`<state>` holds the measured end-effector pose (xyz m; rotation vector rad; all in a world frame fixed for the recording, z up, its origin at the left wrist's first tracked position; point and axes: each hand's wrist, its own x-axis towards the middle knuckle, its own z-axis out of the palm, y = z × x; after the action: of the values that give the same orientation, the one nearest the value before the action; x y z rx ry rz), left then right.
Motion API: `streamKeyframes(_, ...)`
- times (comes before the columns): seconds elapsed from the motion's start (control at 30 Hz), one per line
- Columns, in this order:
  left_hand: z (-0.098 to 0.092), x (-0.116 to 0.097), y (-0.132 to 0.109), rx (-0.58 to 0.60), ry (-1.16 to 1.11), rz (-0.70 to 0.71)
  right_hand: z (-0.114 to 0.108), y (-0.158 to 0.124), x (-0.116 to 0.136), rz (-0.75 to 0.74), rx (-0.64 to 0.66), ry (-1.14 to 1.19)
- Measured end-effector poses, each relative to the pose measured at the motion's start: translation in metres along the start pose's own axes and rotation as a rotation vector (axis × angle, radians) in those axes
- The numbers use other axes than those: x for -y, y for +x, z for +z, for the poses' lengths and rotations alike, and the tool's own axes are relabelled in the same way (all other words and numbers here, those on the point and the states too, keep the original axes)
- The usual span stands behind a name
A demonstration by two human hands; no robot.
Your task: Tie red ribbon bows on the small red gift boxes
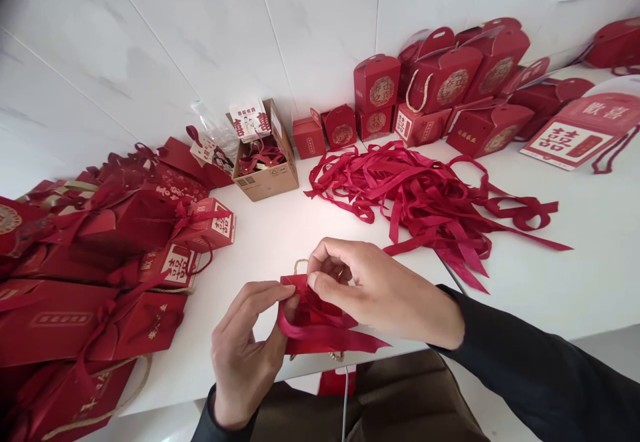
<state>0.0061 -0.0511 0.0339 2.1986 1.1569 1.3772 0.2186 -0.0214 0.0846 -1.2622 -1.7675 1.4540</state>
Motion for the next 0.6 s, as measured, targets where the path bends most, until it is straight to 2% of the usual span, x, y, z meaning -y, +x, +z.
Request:
streamKeyframes(0.17,0.0,0.001,-0.007,0.008,-0.016,-0.065,-0.003,-0.001,-0.003,0.023,-0.044,0.014)
streamKeyframes(0.3,0.0,-0.002,-0.008,0.007,-0.061,-0.163,-0.012,-0.004,-0.004,0.125,0.058,-0.008)
streamKeyframes(0.47,-0.005,-0.004,-0.008,-0.039,-0.273,-0.432,-0.024,-0.011,-0.006,0.193,0.189,-0.103)
streamKeyframes(0.6,-0.01,-0.001,-0.011,-0.06,-0.443,-0.632,-0.021,-0.016,-0.01,0.152,0.079,-0.232)
